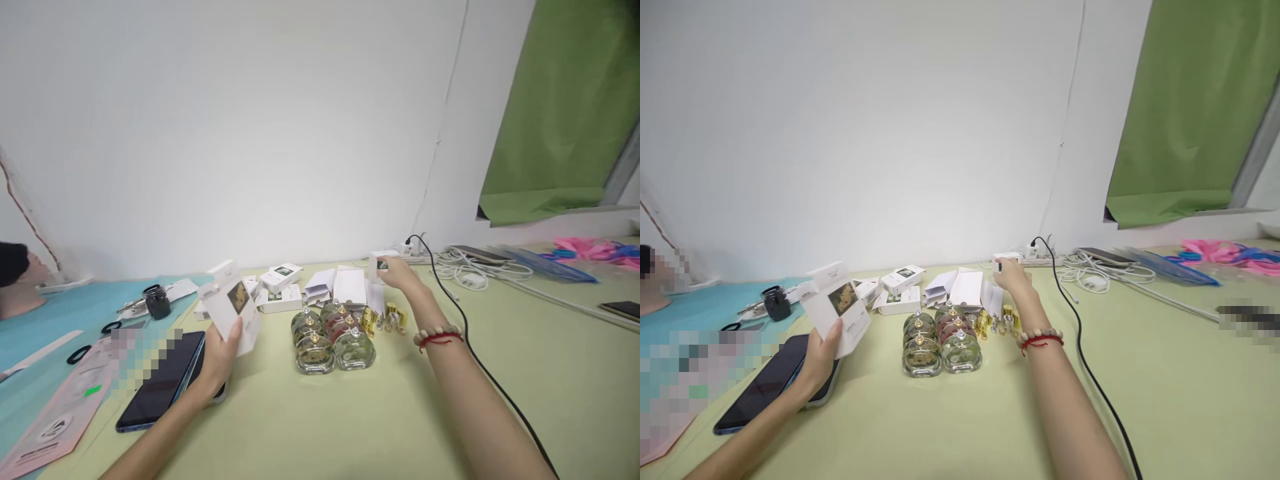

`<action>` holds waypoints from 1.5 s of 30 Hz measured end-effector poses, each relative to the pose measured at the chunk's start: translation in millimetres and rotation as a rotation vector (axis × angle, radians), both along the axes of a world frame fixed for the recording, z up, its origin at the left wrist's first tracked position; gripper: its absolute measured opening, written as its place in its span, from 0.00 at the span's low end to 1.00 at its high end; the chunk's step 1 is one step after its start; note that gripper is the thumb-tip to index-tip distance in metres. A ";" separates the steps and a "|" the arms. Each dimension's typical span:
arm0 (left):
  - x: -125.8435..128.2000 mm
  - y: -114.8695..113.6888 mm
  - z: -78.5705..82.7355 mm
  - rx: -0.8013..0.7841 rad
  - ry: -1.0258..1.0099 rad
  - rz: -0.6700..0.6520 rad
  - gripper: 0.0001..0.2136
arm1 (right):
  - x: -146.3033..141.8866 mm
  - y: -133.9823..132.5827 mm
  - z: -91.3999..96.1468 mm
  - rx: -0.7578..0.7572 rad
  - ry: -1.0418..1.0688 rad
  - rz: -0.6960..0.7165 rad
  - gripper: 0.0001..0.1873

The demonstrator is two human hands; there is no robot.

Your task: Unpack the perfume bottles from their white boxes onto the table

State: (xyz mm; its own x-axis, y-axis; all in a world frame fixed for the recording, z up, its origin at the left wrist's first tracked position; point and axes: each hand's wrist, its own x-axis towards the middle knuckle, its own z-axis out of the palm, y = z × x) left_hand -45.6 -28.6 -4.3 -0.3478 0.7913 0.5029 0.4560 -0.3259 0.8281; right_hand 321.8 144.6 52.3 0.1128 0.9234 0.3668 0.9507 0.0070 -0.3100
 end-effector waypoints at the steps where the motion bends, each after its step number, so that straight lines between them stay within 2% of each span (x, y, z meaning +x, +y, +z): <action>1: -2.2 2.6 1.4 -0.005 -0.088 -0.024 0.22 | 7.5 3.7 -8.8 0.004 0.027 -0.026 0.26; 4: -4.8 12.1 10.2 -0.038 -0.298 -0.110 0.22 | 28.1 13.1 -31.7 0.019 0.109 -0.097 0.29; 7: -2.8 24.2 25.8 -0.158 -0.415 -0.188 0.20 | 42.3 21.8 -50.0 0.018 0.178 -0.133 0.33; 12: 7.3 53.6 57.0 -0.395 -0.360 -0.298 0.20 | 47.8 35.8 -72.8 0.001 0.256 -0.153 0.41; 16: 24.7 84.0 65.7 -0.462 -0.250 -0.306 0.22 | 40.0 47.3 -74.3 0.032 0.252 -0.156 0.43; 19: 37.8 102.3 59.4 -0.435 -0.215 -0.260 0.25 | 28.1 55.2 -64.4 0.097 0.204 -0.129 0.41; 21: 44.2 106.0 54.1 -0.384 -0.185 -0.188 0.26 | 18.1 58.3 -56.9 0.145 0.154 -0.086 0.40; 23: 49.9 99.9 50.7 -0.312 -0.145 -0.129 0.24 | 8.6 59.3 -51.8 0.188 0.091 -0.026 0.38; 25: 55.7 84.0 48.8 -0.215 -0.077 -0.121 0.20 | 1.7 59.1 -50.2 0.217 0.026 0.023 0.38; 27: 61.1 61.8 45.9 -0.053 0.123 -0.155 0.15 | -1.0 58.7 -51.7 0.214 -0.015 0.037 0.38; 29: 63.9 38.3 39.6 0.038 0.307 -0.145 0.12 | 0.3 58.7 -54.4 0.186 -0.028 0.020 0.38; 33: 58.2 2.2 17.4 0.222 0.689 -0.187 0.09 | 7.7 60.9 -56.4 0.136 -0.033 -0.017 0.38; 35: 52.8 -10.1 5.5 0.270 0.741 -0.179 0.09 | 9.7 62.7 -55.4 0.126 -0.042 -0.033 0.38; 39: 49.8 -27.6 -14.5 0.391 0.716 -0.183 0.08 | 8.9 65.8 -55.3 0.120 -0.066 -0.058 0.40; 42: 56.8 -30.4 -30.6 0.585 0.821 -0.353 0.07 | 7.5 67.5 -56.9 0.142 -0.088 -0.079 0.37; 45: 65.0 -26.2 -44.5 0.666 0.947 -0.531 0.11 | 7.2 69.8 -57.7 0.158 -0.100 -0.099 0.33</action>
State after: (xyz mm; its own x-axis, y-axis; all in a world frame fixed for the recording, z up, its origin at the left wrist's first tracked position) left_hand 19.4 -54.9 -48.8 0.6441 0.2223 0.7319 0.4631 -0.8749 -0.1418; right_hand 329.0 214.4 -5.4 0.1555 0.8396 0.5205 0.9751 -0.0463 -0.2167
